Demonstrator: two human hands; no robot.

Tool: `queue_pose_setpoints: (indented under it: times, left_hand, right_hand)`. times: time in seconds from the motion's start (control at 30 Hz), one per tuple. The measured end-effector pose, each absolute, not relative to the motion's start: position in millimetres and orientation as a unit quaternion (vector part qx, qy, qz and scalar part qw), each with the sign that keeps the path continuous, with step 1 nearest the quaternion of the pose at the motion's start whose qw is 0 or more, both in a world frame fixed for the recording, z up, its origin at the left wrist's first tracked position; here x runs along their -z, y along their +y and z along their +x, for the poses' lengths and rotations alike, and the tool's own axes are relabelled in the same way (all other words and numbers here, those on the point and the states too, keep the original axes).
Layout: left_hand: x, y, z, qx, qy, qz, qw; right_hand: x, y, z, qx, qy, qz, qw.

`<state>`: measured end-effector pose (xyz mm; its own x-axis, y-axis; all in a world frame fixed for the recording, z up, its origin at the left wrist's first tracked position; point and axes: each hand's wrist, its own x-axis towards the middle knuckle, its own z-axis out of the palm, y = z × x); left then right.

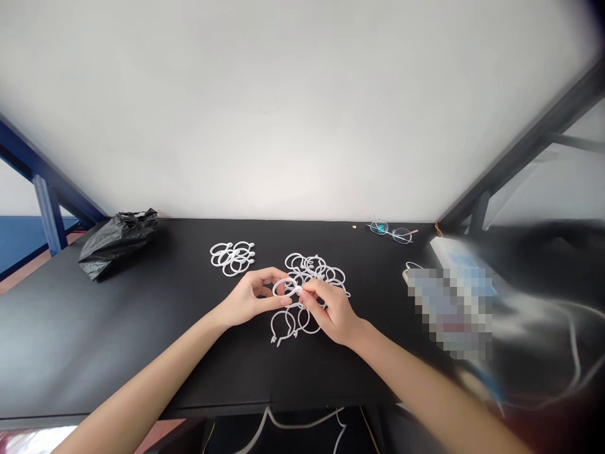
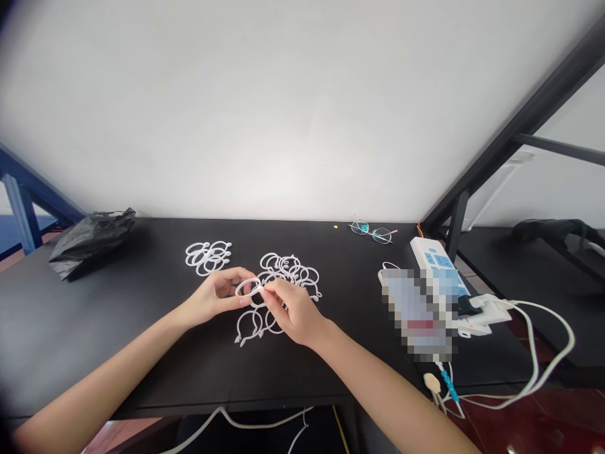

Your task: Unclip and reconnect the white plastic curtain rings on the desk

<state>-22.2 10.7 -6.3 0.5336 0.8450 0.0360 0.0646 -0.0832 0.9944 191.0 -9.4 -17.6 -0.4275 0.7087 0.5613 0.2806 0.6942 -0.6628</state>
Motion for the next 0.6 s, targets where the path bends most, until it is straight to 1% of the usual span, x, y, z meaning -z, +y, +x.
queue_pose_setpoints:
  times: [0.6]
  left_hand:
    - [2.0,11.0,-22.1,-0.319,0.347,0.670,0.573]
  right_hand:
    - [13.7,-13.2,190.3,-0.245,-0.803,-0.306,0.449]
